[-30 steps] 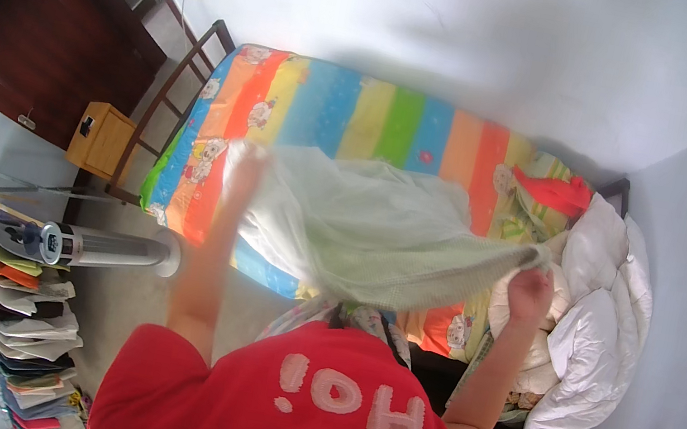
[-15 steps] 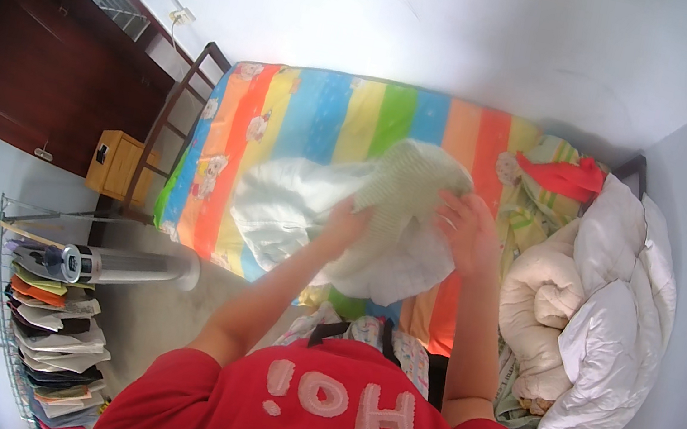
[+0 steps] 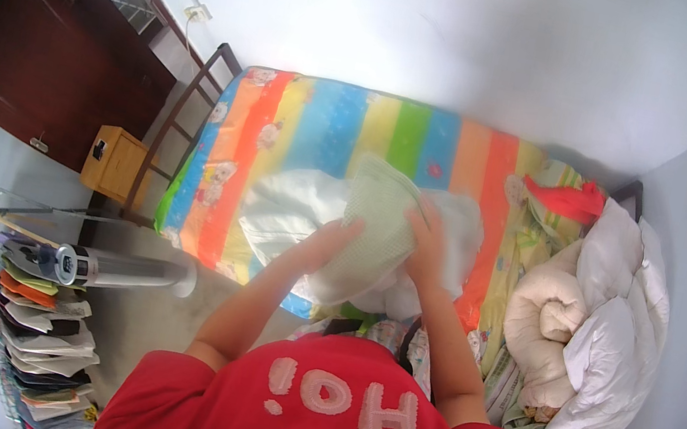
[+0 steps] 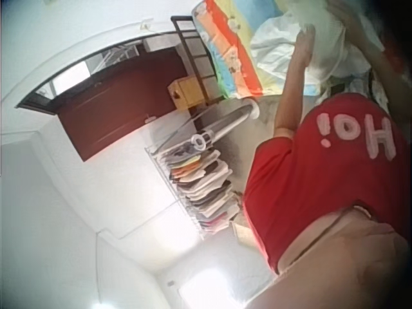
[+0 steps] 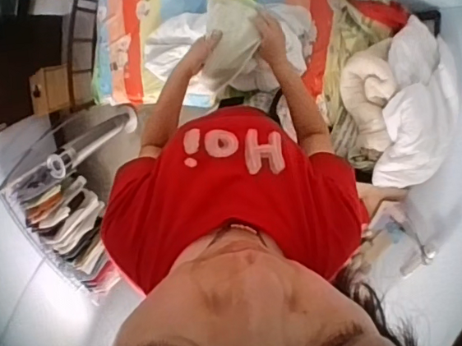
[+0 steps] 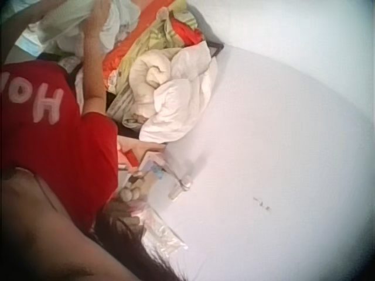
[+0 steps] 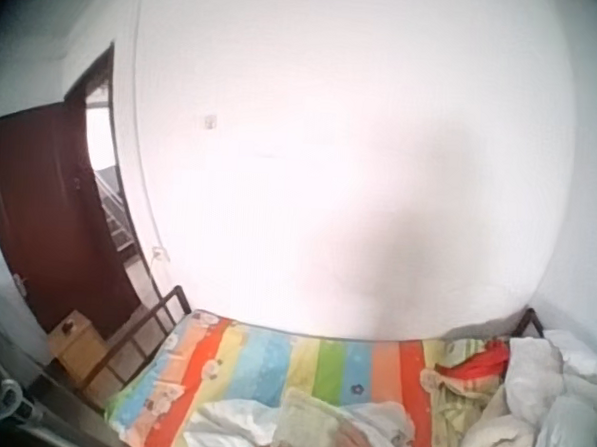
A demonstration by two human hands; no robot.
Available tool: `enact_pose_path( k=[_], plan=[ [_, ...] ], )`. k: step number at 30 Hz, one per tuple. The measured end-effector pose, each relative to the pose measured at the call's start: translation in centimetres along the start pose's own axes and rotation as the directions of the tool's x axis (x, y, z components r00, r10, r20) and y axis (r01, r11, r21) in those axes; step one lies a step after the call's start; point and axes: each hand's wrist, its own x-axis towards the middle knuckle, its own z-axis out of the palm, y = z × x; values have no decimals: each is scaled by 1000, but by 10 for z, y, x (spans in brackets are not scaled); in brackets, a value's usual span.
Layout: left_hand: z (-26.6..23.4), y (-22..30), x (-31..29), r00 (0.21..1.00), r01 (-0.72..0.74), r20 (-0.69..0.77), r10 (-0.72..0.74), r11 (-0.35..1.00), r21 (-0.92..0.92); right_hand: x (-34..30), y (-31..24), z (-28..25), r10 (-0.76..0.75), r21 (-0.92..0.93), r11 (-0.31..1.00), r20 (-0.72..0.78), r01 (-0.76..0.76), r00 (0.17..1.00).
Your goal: The person spreads out a white quilted sheet on a bed, smooths it with their hands, and then rolls it up into a cylinder.
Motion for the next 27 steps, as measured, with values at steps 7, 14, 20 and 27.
enact_pose_path(
  k=[7, 14, 20, 27],
  plan=[
    [16, 16, -74, 673, -434, 33, 739, 359, 826, 41, -70, -4, 344, 44, 928, 274, -369, 898],
    [-18, 12, -41, 357, -595, -88, 930, 299, 746, 65, -111, -29, 44, 107, 971, 796, -212, 603],
    [-34, 40, -39, 791, -602, 197, 579, 679, 420, 77, -113, -55, 261, -92, 962, 582, -256, 771],
    [-3, 48, -62, 783, -607, 356, 509, 504, 615, 52, -104, -44, 479, 398, 733, 274, -552, 834]
  ],
)
